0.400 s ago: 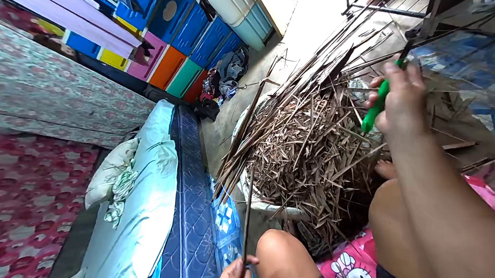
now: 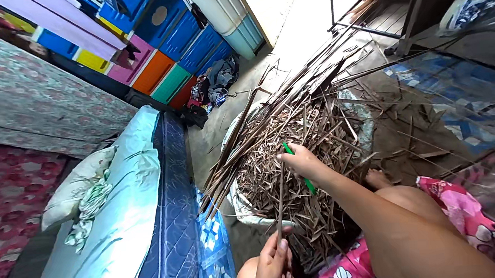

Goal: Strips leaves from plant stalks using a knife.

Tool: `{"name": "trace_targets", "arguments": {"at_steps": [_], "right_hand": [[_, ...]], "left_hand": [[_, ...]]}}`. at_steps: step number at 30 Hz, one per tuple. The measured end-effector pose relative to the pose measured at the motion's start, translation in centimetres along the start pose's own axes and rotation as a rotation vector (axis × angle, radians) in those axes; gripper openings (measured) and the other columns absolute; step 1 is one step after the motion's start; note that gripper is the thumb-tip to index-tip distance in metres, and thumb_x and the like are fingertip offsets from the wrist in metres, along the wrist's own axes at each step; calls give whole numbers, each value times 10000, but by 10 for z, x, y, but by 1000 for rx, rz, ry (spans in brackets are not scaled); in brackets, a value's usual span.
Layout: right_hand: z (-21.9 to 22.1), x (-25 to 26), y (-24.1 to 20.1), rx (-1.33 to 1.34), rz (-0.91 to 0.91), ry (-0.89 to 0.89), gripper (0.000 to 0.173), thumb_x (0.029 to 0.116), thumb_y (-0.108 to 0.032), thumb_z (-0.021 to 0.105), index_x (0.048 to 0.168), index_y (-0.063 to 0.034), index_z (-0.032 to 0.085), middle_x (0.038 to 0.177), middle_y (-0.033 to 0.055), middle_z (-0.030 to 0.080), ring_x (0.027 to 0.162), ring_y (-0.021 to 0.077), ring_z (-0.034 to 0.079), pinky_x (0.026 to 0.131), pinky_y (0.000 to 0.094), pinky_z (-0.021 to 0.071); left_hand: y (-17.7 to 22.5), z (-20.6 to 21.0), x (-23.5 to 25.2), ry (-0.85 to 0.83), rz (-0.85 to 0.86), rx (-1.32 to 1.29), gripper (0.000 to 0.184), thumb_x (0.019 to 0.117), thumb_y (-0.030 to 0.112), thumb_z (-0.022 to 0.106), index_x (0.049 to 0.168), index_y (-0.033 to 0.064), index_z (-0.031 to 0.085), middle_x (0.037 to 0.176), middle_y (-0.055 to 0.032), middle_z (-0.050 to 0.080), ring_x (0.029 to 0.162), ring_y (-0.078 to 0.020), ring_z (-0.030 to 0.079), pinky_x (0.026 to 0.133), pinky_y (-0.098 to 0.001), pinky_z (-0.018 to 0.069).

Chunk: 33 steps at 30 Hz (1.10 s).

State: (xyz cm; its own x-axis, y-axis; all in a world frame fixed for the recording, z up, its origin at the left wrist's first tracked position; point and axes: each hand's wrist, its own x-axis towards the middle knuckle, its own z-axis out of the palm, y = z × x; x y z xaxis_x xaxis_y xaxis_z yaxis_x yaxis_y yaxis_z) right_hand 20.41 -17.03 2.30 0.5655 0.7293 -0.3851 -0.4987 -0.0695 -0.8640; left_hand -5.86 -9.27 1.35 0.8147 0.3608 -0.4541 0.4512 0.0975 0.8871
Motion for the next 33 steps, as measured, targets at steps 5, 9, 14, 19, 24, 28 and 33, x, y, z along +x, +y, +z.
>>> {"name": "trace_targets", "arguments": {"at_steps": [5, 9, 14, 19, 24, 28, 33], "right_hand": [[-2, 1, -2, -87, -40, -61, 198, 1084, -187, 538, 1232, -60, 574, 712, -22, 457, 514, 52, 416, 470, 192, 359], [-1, 6, 8, -517, -184, -86, 413, 1104, -328, 470, 1490, -190, 526, 893, 36, 608, 651, 107, 540, 613, 296, 476], [19, 2, 6, -1104, -53, -133, 581, 1066, -260, 499, 1623, -229, 336, 1113, 225, 703, 1031, 416, 681, 907, 620, 508], [56, -7, 19, -1330, 34, -33, 325, 1063, -186, 469, 1363, -70, 522, 1060, 210, 708, 1020, 405, 709, 838, 575, 548], [67, -10, 24, -1413, 49, 35, 263, 1081, -230, 457, 1215, -42, 583, 997, 193, 711, 985, 377, 720, 803, 545, 555], [72, -9, 35, -1452, -50, 135, 239, 1068, -229, 491, 1134, -34, 612, 918, 183, 714, 894, 372, 738, 723, 527, 570], [71, -4, 33, -1453, -14, 142, 224, 1068, -220, 494, 1126, -37, 608, 936, 183, 712, 919, 368, 732, 744, 529, 563]], "left_hand": [[32, 22, 51, 273, 268, 645, 601, 970, 274, 645, 1508, 52, 498, 979, -100, 724, 682, -131, 627, 673, -354, 555], [64, 25, 91, 325, 261, 752, 421, 1052, 223, 527, 1413, 17, 593, 1030, -186, 738, 886, -304, 720, 847, -534, 562], [76, 5, 112, 308, 44, 676, 353, 1076, 216, 427, 1280, 26, 643, 881, -139, 687, 745, -258, 687, 743, -486, 575], [70, -7, 118, 348, 64, 672, 313, 1041, 194, 465, 1025, 7, 715, 893, -153, 701, 869, -299, 691, 795, -524, 535], [67, -14, 123, 310, 67, 665, 337, 1065, 184, 451, 1186, 11, 714, 1032, -172, 733, 994, -314, 708, 889, -525, 539], [65, -19, 124, 308, 69, 628, 361, 1083, 217, 437, 1213, 19, 709, 995, -165, 731, 957, -311, 707, 863, -534, 541], [65, -19, 123, 280, 62, 586, 348, 1078, 218, 435, 918, 2, 657, 796, -125, 626, 775, -275, 638, 726, -496, 508]]}}
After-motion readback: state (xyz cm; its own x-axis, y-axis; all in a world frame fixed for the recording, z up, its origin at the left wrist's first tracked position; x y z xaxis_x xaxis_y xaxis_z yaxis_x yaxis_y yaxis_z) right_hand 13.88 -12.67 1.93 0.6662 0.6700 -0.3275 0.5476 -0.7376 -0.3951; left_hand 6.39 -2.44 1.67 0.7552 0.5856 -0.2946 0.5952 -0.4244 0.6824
